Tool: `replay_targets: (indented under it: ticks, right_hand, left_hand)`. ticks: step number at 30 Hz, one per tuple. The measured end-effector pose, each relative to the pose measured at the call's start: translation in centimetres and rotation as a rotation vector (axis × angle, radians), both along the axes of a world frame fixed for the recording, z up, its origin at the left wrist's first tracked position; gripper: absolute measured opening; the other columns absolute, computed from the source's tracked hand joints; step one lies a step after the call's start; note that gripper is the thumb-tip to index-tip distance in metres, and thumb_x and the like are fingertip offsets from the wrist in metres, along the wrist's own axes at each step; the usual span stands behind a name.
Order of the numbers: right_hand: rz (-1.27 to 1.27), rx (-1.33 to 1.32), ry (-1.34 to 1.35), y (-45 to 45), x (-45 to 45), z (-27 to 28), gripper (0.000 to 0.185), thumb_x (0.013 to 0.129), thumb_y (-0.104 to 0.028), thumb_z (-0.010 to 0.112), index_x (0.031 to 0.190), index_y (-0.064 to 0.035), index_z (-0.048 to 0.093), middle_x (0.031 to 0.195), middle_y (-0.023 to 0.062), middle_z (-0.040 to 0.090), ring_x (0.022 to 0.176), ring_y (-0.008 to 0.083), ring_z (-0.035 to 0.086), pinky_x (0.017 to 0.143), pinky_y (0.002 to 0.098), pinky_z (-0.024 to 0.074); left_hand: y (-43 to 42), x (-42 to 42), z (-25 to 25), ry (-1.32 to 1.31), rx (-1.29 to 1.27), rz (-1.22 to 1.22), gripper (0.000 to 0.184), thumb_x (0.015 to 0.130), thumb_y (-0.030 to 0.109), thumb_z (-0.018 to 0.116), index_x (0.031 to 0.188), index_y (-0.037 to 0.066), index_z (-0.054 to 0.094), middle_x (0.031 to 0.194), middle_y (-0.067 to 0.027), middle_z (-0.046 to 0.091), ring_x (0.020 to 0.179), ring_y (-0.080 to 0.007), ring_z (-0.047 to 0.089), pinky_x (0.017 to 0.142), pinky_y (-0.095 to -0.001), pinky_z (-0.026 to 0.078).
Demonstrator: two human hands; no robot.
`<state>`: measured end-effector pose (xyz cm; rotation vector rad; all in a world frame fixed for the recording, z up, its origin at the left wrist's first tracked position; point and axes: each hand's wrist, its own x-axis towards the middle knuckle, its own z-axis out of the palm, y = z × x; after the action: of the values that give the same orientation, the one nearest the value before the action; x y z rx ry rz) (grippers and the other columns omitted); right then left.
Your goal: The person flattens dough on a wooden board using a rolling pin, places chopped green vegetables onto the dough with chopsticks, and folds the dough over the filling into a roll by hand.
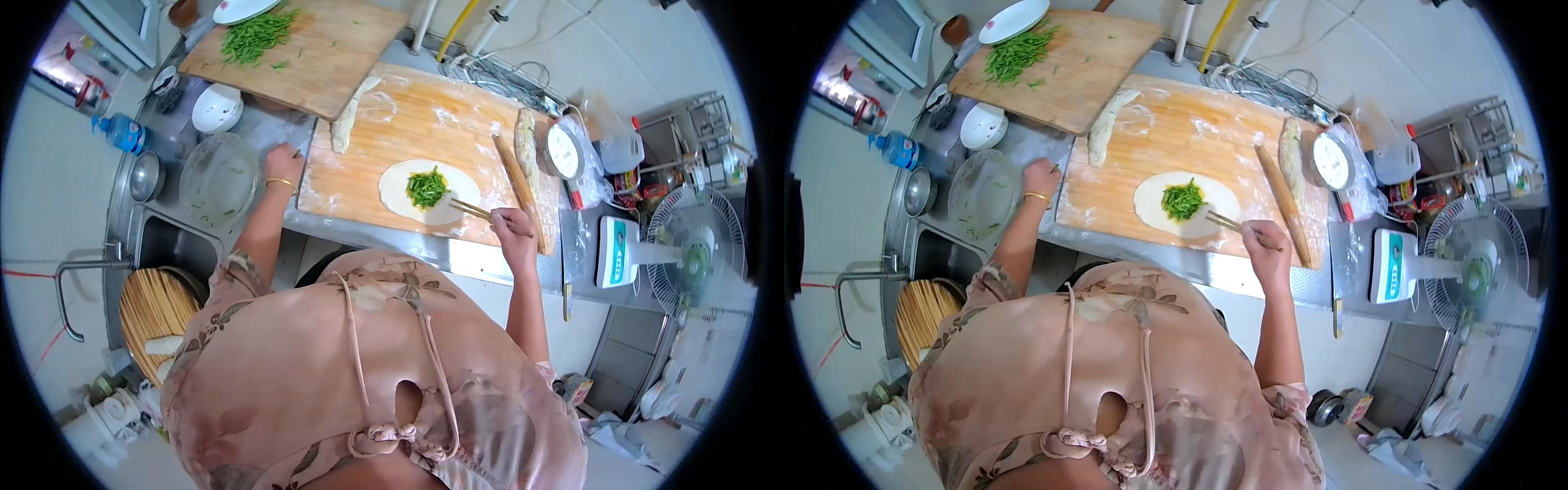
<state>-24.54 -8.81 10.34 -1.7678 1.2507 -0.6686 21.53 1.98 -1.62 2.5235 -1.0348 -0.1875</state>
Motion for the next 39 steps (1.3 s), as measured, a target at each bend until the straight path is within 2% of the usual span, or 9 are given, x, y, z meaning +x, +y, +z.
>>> replay_targets:
  ticks: [3, 7, 10, 13, 22, 28, 31, 37, 39]
  right_hand:
    - [-0.193, 0.125, -0.33, 1.1, 0.2, 0.7, 0.018, 0.089, -0.012, 0.061, 0.099, 0.0038, 0.064, 0.093, 0.0093, 0.064, 0.084, 0.0163, 0.062, 0.071, 0.0281, 0.0537]
    - [-0.144, 0.15, -0.47, 2.3, 1.2, -0.1, 0.022, 0.092, -0.014, 0.058, 0.101, 0.0049, 0.062, 0.1, 0.0138, 0.063, 0.085, 0.0197, 0.064, 0.069, 0.0308, 0.0579]
    - [-0.081, 0.203, -0.458, 2.7, 2.7, -1.9, 0.019, 0.091, -0.014, 0.059, 0.1, 0.0021, 0.065, 0.097, 0.011, 0.065, 0.084, 0.0174, 0.063, 0.069, 0.0301, 0.0559]
    - [-0.119, 0.205, -0.46, 2.3, 2.7, -3.7, 0.022, 0.092, -0.017, 0.059, 0.101, 0.0029, 0.064, 0.097, 0.0122, 0.065, 0.082, 0.0182, 0.064, 0.069, 0.0302, 0.0556]
    - [-0.365, 0.357, -0.609, 0.3, -2.5, -5.3, 0.031, 0.093, -0.026, 0.058, 0.105, 0.003, 0.059, 0.097, 0.0131, 0.063, 0.084, 0.0207, 0.064, 0.072, 0.0321, 0.0537]
    - [-0.387, 0.386, -0.63, -0.3, -4.6, -5.2, 0.034, 0.091, -0.024, 0.061, 0.106, 0.0054, 0.058, 0.101, 0.0147, 0.062, 0.087, 0.0245, 0.064, 0.077, 0.0355, 0.0547]
    - [-0.344, 0.4, -0.693, -0.5, -3.8, -4.7, 0.033, 0.091, -0.024, 0.06, 0.106, 0.0057, 0.058, 0.1, 0.0148, 0.062, 0.087, 0.0238, 0.064, 0.076, 0.0358, 0.0549]
    - [-0.451, 0.375, -0.616, -1.5, -4.8, -5.5, 0.032, 0.093, -0.026, 0.058, 0.105, 0.0035, 0.059, 0.094, 0.0117, 0.064, 0.081, 0.0218, 0.065, 0.069, 0.0306, 0.0539]
    - [-0.466, 0.292, -0.598, -1.2, -3.9, -4.6, 0.031, 0.093, -0.026, 0.058, 0.103, 0.0035, 0.06, 0.093, 0.0117, 0.064, 0.079, 0.0213, 0.065, 0.069, 0.03, 0.0538]
  left_hand:
    - [-0.8, -6.1, 3.2, 0.246, -0.331, -0.172, 0.019, 0.07, 0.015, 0.07, 0.084, 0.002, 0.066, 0.082, -0.0155, 0.067, 0.077, -0.03, 0.066, 0.07, -0.0387, 0.052]
    - [-3.3, -14.6, 1.2, 0.614, -0.366, -0.372, 0.015, 0.072, 0.013, 0.068, 0.084, 0.003, 0.066, 0.08, -0.0144, 0.067, 0.073, -0.0289, 0.065, 0.068, -0.037, 0.052]
    - [-5.0, -17.6, 0.7, 0.454, -0.333, -0.456, 0.012, 0.076, 0.007, 0.068, 0.086, 0.002, 0.066, 0.079, -0.0131, 0.067, 0.071, -0.0221, 0.065, 0.066, -0.032, 0.052]
    - [-6.0, -18.2, -0.1, 0.303, -0.334, -0.496, 0.011, 0.076, 0.007, 0.068, 0.085, 0.002, 0.067, 0.08, -0.0142, 0.066, 0.07, -0.0242, 0.064, 0.065, -0.0337, 0.051]
    - [-5.3, -17.8, -0.1, 0.454, -0.312, -0.501, 0.009, 0.075, 0.006, 0.064, 0.083, 0.001, 0.065, 0.082, -0.0177, 0.063, 0.078, -0.0322, 0.062, 0.071, -0.0391, 0.05]
    - [-4.0, -16.5, -0.2, 0.499, -0.307, -0.435, 0.018, 0.073, 0.005, 0.067, 0.089, -0.001, 0.064, 0.088, -0.0169, 0.062, 0.08, -0.0302, 0.062, 0.072, -0.0362, 0.051]
    - [-3.5, -16.3, 0.1, 0.423, -0.278, -0.427, 0.019, 0.075, 0.005, 0.067, 0.092, 0.0, 0.065, 0.089, -0.0144, 0.062, 0.078, -0.0245, 0.063, 0.07, -0.0327, 0.051]
    - [-2.9, -15.9, -0.3, 0.302, -0.275, -0.391, 0.023, 0.072, 0.009, 0.07, 0.093, 0.001, 0.066, 0.092, -0.0144, 0.062, 0.078, -0.026, 0.063, 0.07, -0.0343, 0.052]
    - [-2.6, -15.6, -0.3, 0.116, -0.325, -0.408, 0.026, 0.071, 0.009, 0.071, 0.094, 0.001, 0.065, 0.092, -0.015, 0.062, 0.08, -0.026, 0.063, 0.07, -0.0345, 0.052]
